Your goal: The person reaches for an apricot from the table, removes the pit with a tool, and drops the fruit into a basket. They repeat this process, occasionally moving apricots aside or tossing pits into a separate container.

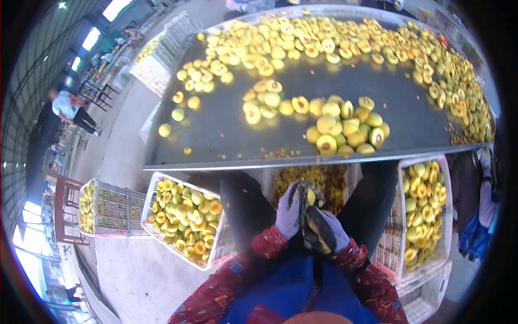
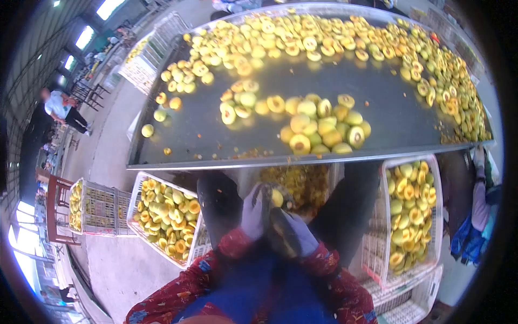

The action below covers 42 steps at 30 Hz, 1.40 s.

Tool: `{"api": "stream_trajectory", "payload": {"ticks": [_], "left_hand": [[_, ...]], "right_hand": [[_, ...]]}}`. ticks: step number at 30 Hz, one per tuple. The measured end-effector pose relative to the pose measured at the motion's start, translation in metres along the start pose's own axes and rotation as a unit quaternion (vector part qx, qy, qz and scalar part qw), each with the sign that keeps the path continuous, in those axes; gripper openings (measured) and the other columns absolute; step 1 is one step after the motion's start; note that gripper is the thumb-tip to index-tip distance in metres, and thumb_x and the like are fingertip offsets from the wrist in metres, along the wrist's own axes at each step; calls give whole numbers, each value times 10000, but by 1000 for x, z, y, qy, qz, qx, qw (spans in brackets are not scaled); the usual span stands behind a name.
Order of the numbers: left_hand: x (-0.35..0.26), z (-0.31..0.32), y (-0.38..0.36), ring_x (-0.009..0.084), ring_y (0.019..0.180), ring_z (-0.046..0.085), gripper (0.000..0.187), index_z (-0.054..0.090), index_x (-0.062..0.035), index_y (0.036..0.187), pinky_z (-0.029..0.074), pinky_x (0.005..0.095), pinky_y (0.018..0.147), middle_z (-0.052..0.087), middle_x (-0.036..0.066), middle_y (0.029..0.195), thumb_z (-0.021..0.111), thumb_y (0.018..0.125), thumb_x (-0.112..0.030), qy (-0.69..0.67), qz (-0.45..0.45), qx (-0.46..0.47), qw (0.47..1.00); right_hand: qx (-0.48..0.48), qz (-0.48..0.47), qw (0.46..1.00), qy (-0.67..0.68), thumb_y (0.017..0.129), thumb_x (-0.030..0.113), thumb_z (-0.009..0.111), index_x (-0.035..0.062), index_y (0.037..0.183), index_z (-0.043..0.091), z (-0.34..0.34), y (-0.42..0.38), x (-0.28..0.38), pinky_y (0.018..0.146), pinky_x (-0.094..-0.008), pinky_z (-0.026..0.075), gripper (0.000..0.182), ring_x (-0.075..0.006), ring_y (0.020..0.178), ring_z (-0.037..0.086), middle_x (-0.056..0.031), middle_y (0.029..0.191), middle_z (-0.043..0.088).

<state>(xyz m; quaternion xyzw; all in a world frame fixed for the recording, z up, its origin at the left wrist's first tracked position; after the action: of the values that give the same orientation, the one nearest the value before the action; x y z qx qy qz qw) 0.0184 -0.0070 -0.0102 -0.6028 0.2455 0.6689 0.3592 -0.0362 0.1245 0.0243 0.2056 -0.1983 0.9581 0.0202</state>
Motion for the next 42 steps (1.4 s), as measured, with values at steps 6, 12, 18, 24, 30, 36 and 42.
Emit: {"api": "stream_trajectory", "payload": {"ticks": [6,12,18,24,30,36,42], "left_hand": [[-9,5,0,199,925,606,285,498,2,1164,503,333,845,602,107,1057,426,973,-196,-265,-69,107,956],[-9,-41,-3,353,878,586,358,521,17,1115,484,405,782,586,185,981,573,770,-61,416,218,-93,878],[-77,-159,-24,370,1103,470,377,545,-37,1107,419,421,893,479,217,1212,547,856,-318,809,-41,-239,536],[-89,-37,96,346,1056,549,504,525,-18,1164,446,409,889,573,199,1125,553,844,-407,634,111,-19,765],[-67,78,174,326,1115,531,617,488,-56,1205,436,419,911,537,188,1220,599,774,-484,704,-43,148,693],[-42,47,167,329,963,593,542,499,-72,1136,477,408,836,555,172,1059,647,758,-432,640,155,160,736],[-39,62,154,313,951,595,535,477,-26,1113,473,402,847,579,172,1022,683,756,-368,517,150,158,828]], "right_hand": [[101,108,941,303,967,454,314,36,917,548,-10,11,-4,418,-248,315,481,-98,359,373,14,518,437],[65,6,980,187,965,445,313,24,970,563,-24,21,5,426,-248,328,489,-100,358,371,19,529,454],[-118,-29,990,-77,959,460,343,34,931,566,-81,23,5,470,-286,371,482,-120,418,405,10,524,448],[-140,63,988,6,945,429,444,64,881,559,-30,-5,40,424,-250,358,389,-108,388,398,16,482,419],[-185,-12,981,-58,923,446,494,91,800,552,-57,-7,37,364,-236,313,380,-97,353,388,15,464,415],[-172,-41,980,-92,924,438,494,99,885,539,-59,0,29,399,-237,324,344,-103,415,418,3,522,431],[-41,-68,992,95,960,345,467,81,1150,549,-69,-12,32,509,-220,409,335,-91,582,518,-3,645,513]]}}
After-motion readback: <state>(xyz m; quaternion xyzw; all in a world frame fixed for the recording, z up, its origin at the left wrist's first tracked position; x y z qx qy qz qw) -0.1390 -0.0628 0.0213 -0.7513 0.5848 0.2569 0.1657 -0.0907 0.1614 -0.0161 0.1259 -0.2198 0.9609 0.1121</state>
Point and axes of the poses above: each hand's wrist, its own y-axis towards the middle knuckle, its own z-axis out of the palm, x = y × z, the point moved 1 cm from there along y, towards the middle knuckle
